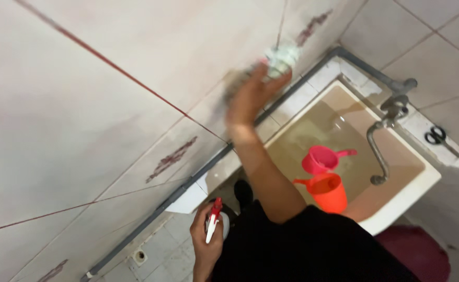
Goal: The person wipes the tiled wall above a sink using a cloth while holding a spray bottle. They repeatedly rub the same area of the wall, moving the cloth in circular and back-and-forth motions.
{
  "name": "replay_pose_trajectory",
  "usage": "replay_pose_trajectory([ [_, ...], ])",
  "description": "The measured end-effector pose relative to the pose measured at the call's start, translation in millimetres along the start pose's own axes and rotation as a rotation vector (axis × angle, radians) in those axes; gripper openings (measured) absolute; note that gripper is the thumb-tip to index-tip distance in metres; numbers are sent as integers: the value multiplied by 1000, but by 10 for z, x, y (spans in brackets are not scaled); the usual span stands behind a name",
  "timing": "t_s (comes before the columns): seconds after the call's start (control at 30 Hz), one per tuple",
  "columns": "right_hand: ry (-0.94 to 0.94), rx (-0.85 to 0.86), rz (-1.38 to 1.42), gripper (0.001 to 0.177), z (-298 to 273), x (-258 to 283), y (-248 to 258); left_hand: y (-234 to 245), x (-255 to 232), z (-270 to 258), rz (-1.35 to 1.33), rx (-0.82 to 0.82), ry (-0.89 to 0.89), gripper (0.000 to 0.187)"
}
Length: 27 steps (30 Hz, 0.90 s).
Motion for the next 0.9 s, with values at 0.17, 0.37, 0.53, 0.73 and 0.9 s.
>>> replay_pose_trajectory([
  [0.17,660,280,-72,62,-301,142,-282,-134,-165,11,-45,61,72,36],
  [0.37,303,-99,-495,70,756,-1009,552,-26,-141,-21,-45,-7,56,36],
  [0.53,20,-147,-209,71,1001,-1450,742,92,-2,43,-2,-69,-53,34],
  [0.73,109,-73,-350,75,531,-461,328,107,68,80,17,-36,-12,36],
  [0.9,622,336,-268,64,35,163,-98,0,-66,169,-33,14,-24,39],
])
Point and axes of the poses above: each hand's wrist, its own z-axis towards the middle knuckle, its own y-axis out of the back of the hand, x = y × z, the point moved 3 cm from there along z, towards the middle knuckle, and after that the axes turned 14 degrees about y, right-handed, at the moved point
